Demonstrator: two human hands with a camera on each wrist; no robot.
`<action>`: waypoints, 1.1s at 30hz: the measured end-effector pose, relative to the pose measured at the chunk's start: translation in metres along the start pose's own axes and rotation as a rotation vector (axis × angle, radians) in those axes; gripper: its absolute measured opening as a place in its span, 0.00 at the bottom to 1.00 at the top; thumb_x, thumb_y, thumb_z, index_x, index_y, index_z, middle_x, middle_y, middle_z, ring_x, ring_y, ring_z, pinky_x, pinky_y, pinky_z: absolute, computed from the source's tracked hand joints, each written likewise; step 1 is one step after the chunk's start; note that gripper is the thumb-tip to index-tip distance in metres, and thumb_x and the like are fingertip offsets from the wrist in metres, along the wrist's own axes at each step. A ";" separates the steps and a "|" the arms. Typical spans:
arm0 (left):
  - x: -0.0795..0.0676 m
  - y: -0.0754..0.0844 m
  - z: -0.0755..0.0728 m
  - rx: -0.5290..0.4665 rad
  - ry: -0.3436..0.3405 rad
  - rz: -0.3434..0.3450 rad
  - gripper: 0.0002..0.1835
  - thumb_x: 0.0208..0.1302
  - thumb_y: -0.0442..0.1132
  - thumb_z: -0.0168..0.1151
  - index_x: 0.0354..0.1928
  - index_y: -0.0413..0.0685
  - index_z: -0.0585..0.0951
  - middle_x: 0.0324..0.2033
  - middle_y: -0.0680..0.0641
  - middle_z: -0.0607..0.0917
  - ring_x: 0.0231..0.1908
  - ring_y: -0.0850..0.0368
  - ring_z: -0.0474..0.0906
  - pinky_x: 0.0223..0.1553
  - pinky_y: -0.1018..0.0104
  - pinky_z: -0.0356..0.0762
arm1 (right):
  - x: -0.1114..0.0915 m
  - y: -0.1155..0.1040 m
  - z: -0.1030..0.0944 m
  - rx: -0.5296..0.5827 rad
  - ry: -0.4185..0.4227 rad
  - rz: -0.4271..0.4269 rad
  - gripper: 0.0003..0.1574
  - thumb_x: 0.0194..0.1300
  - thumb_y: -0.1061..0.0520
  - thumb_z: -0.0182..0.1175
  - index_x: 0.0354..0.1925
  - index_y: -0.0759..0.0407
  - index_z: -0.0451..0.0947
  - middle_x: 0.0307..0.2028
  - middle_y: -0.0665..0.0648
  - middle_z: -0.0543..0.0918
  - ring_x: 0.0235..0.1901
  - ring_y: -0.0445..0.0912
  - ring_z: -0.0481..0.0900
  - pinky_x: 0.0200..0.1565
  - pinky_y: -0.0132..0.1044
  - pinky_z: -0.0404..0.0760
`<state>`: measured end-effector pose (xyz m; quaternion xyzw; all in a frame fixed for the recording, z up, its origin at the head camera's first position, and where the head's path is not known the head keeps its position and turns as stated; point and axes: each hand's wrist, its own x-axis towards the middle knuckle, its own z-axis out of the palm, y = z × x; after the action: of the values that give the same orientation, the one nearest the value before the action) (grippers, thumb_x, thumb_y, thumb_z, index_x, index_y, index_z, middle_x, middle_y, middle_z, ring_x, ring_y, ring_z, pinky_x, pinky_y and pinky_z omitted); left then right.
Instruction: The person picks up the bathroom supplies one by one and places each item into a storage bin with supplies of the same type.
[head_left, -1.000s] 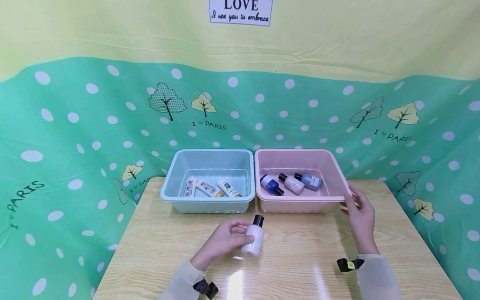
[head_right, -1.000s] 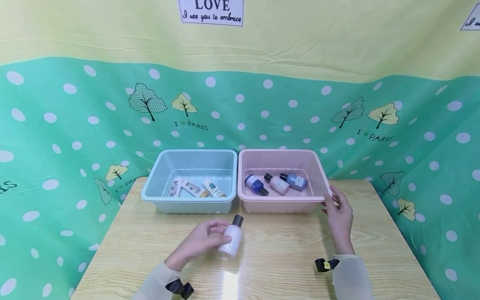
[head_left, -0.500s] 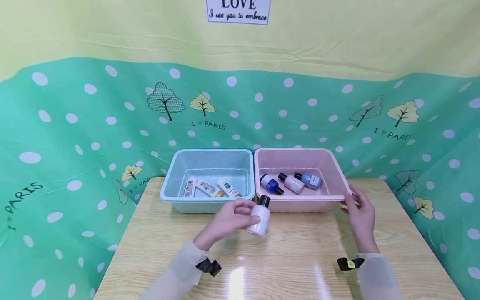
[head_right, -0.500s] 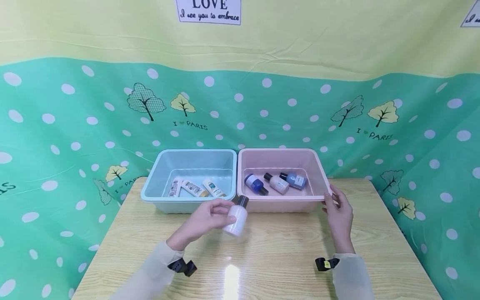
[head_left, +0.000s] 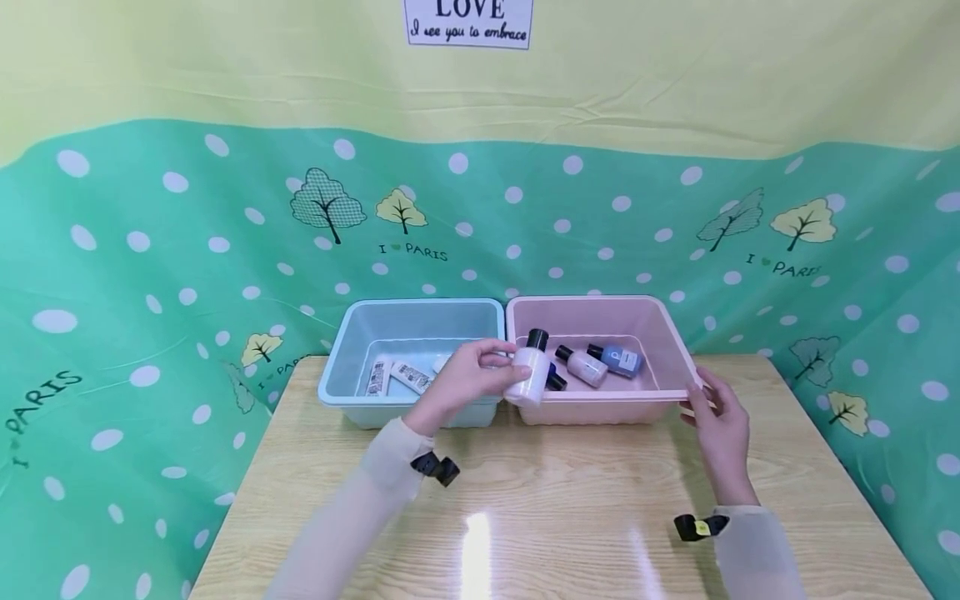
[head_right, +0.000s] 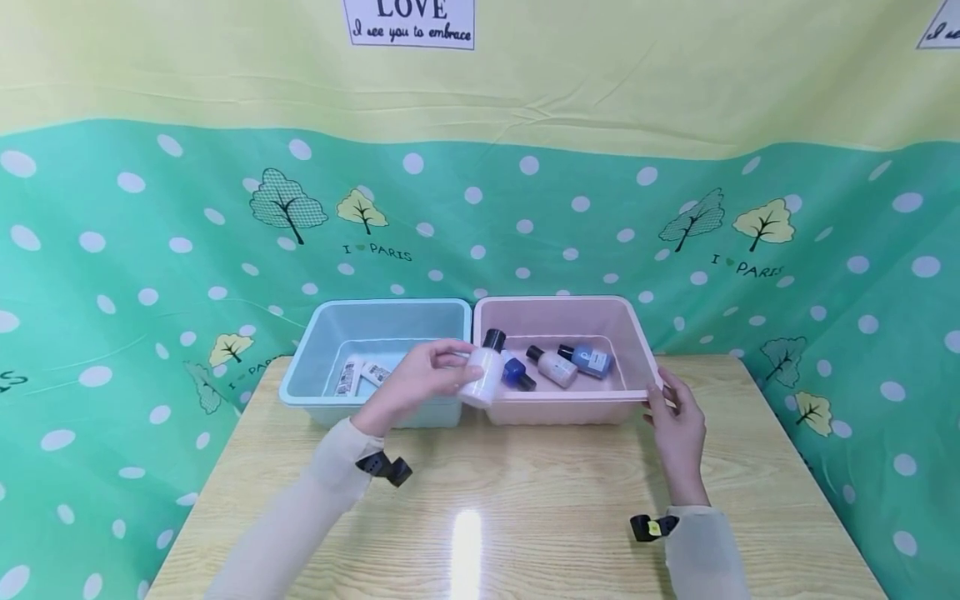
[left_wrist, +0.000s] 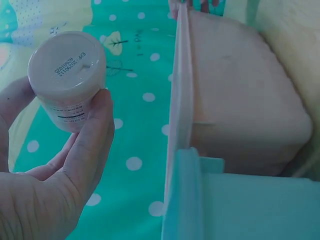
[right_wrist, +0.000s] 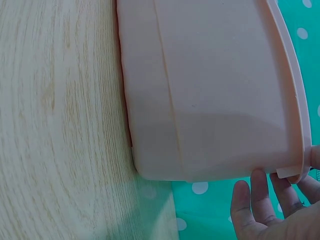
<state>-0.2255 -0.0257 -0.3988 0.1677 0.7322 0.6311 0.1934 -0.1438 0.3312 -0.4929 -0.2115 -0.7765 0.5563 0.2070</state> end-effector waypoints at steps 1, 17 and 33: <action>0.005 0.003 0.000 0.003 0.001 0.005 0.32 0.44 0.53 0.73 0.52 0.49 0.76 0.45 0.45 0.80 0.41 0.52 0.79 0.36 0.60 0.81 | 0.000 0.000 0.000 -0.006 0.001 0.000 0.29 0.65 0.41 0.51 0.63 0.41 0.65 0.53 0.57 0.74 0.43 0.46 0.77 0.36 0.25 0.80; 0.098 0.037 0.002 -0.054 -0.032 -0.008 0.34 0.46 0.48 0.74 0.55 0.43 0.73 0.41 0.45 0.82 0.38 0.50 0.81 0.37 0.59 0.81 | 0.001 0.000 -0.002 0.001 0.016 -0.018 0.28 0.66 0.43 0.52 0.63 0.44 0.66 0.54 0.59 0.74 0.44 0.51 0.77 0.36 0.27 0.80; 0.166 0.029 0.026 0.040 -0.149 -0.083 0.31 0.45 0.47 0.75 0.52 0.42 0.77 0.53 0.44 0.75 0.37 0.52 0.80 0.37 0.59 0.82 | 0.004 0.003 0.000 0.043 0.022 -0.029 0.27 0.65 0.45 0.53 0.62 0.47 0.68 0.52 0.60 0.76 0.41 0.49 0.79 0.34 0.28 0.81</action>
<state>-0.3566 0.0821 -0.3849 0.1875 0.7347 0.5935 0.2698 -0.1472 0.3339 -0.4953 -0.2018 -0.7649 0.5676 0.2281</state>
